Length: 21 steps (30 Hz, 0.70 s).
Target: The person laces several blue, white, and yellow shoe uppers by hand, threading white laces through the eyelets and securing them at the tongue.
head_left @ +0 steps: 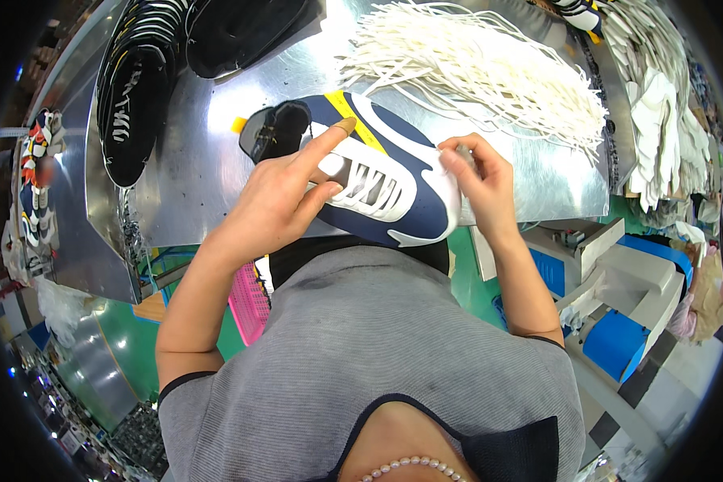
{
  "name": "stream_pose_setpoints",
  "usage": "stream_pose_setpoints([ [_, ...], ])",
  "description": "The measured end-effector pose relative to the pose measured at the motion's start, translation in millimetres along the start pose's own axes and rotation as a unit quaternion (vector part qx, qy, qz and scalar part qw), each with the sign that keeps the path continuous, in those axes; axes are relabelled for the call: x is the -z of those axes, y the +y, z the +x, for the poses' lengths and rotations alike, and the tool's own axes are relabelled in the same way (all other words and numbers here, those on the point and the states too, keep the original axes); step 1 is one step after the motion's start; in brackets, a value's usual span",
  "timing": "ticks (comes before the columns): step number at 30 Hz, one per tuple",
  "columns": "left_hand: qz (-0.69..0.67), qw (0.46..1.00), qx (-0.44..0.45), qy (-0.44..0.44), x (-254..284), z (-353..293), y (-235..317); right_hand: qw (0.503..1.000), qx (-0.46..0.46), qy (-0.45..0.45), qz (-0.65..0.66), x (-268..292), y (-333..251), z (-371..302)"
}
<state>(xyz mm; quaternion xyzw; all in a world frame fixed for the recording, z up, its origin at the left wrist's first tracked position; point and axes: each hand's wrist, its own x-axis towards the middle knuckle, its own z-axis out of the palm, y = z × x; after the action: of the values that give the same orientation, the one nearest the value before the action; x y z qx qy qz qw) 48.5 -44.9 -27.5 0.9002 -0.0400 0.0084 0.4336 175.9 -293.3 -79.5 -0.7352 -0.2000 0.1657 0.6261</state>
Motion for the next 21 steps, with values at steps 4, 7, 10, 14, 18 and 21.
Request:
stream_pose_setpoints([
  [4, 0.01, 1.0, 0.023, -0.01, 0.7, -5.2, 9.7, 0.982, 0.127, -0.036, -0.137, -16.5, -23.2, -12.1],
  [7, 0.056, 0.998, 0.022, -0.009, -19.0, -10.4, 3.1, 0.981, 0.063, -0.064, -0.171, -34.6, -7.1, -19.9],
  [10, 0.054, 0.998, 0.029, 0.007, -32.8, -10.6, -7.2, 0.978, 0.045, -0.052, -0.198, -41.1, 3.5, -23.1],
  [14, 0.073, 0.996, 0.05, 0.023, -38.1, -12.8, -13.9, 0.968, 0.053, -0.035, -0.241, -48.6, 7.5, -24.3],
  [18, 0.074, 0.995, 0.065, 0.03, -38.6, -10.2, -12.7, 0.958, 0.081, -0.022, -0.274, -51.6, 7.7, -29.8],
  [21, 0.075, 0.992, 0.096, 0.028, -38.7, -8.0, -14.0, 0.966, 0.051, -0.055, -0.247, -44.8, 7.9, -33.8],
])
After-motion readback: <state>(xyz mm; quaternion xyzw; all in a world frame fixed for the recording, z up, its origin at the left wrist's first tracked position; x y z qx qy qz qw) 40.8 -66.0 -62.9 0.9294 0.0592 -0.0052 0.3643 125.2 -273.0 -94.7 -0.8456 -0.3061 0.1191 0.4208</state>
